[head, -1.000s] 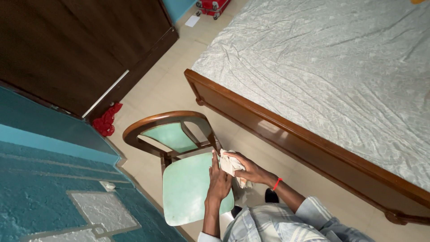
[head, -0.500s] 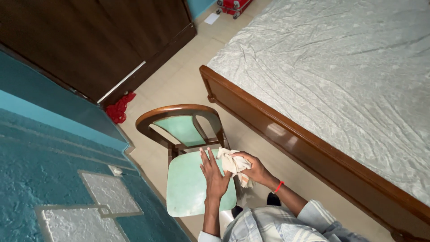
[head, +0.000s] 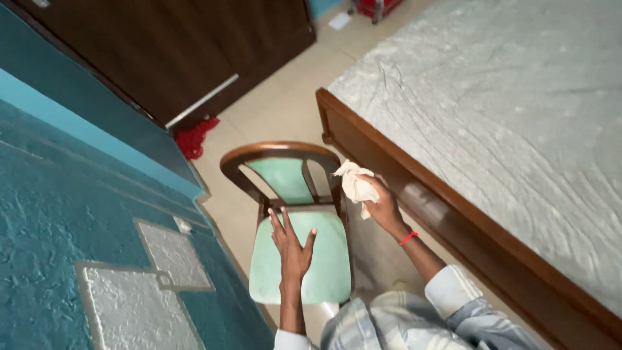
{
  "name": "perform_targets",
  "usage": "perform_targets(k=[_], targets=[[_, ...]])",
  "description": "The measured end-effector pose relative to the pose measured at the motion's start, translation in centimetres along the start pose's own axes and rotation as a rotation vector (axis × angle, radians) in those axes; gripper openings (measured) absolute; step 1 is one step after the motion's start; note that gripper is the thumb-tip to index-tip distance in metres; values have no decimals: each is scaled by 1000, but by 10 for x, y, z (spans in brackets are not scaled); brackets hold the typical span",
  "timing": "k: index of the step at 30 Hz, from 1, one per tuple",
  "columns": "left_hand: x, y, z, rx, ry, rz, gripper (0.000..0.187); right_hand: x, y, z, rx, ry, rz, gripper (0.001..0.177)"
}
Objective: The person wipes a light green chair with a white cloth, then sprays a door with a blue spray bottle and wipes it. Finally, the person sits on the floor to spray and wipe the armrest of a wooden sofa.
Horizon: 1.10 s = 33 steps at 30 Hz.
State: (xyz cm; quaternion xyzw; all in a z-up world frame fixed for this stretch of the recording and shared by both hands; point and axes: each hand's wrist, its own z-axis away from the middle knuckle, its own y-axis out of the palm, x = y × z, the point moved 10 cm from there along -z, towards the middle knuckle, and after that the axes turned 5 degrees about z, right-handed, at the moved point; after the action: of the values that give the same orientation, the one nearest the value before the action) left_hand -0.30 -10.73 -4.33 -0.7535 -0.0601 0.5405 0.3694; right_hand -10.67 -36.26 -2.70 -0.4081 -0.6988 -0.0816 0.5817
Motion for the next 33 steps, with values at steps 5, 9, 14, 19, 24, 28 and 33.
perform_targets(k=[5, 9, 14, 19, 24, 28, 33], targets=[[3, 8, -28, -35, 65, -15, 96, 2, 40, -58, 66, -117, 148, 67], [8, 20, -70, -91, 81, -47, 93, -19, 100, -113, 181, -330, 124, 65], [16, 47, -120, -78, 57, -136, 94, -33, 150, -139, 330, -382, 58, 60], [28, 59, -153, -95, 26, -231, 98, -29, 166, -150, 494, -268, 63, 57], [37, 72, -156, -43, -33, -251, 98, -5, 180, -169, 513, -418, 155, 64], [46, 74, -147, -72, -2, -233, 98, -4, 170, -165, 523, -508, 84, 68], [63, 70, -137, -46, -51, -252, 100, -54, 124, -140, 433, -434, 46, 69]])
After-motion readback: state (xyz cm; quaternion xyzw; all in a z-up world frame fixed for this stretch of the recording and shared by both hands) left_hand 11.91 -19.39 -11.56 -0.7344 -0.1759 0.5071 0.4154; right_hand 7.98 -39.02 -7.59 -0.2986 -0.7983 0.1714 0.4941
